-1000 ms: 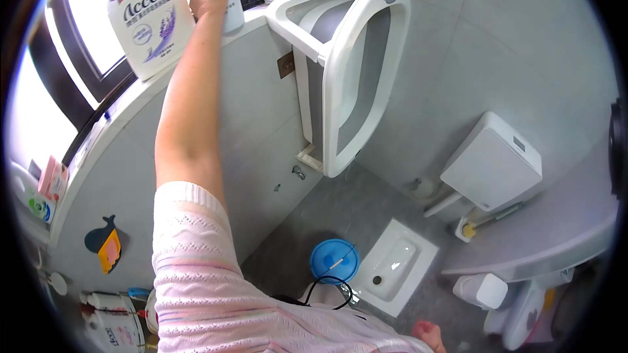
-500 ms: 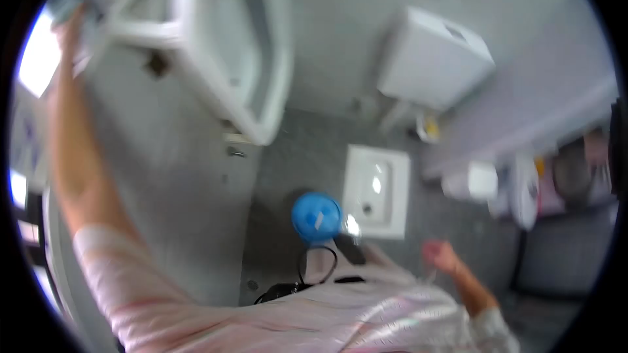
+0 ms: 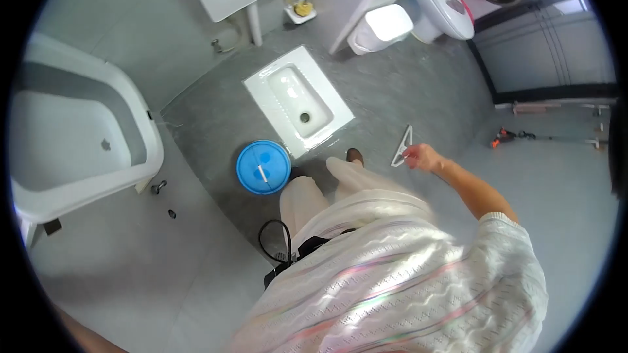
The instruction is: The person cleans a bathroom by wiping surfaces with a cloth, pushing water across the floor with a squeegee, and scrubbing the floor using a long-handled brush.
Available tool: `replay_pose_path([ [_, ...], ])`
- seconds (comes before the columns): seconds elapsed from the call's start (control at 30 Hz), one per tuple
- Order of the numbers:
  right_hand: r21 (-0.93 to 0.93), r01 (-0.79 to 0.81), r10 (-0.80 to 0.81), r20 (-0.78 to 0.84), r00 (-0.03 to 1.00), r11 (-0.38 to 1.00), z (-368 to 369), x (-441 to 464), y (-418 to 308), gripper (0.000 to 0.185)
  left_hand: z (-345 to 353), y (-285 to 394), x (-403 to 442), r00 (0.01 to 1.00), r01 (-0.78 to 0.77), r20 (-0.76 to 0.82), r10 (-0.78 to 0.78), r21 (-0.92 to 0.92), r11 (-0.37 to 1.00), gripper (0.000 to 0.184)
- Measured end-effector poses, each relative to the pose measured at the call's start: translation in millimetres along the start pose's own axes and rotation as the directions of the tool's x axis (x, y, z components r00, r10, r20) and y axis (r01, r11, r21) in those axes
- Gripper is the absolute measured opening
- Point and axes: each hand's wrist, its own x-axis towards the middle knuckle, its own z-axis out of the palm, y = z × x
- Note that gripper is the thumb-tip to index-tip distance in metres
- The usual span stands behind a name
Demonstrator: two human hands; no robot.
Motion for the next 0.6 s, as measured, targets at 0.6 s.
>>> replay_pose_path([
  [0.6, -0.058, -0.741, 0.684, -0.341, 0.644, 0.669, -32.9, -162.2, 475.5, 0.033, -59.8, 56.8, -569.9, 0.694, -0.198, 0.697, 0.178, -0.053, 0.979, 0.055],
])
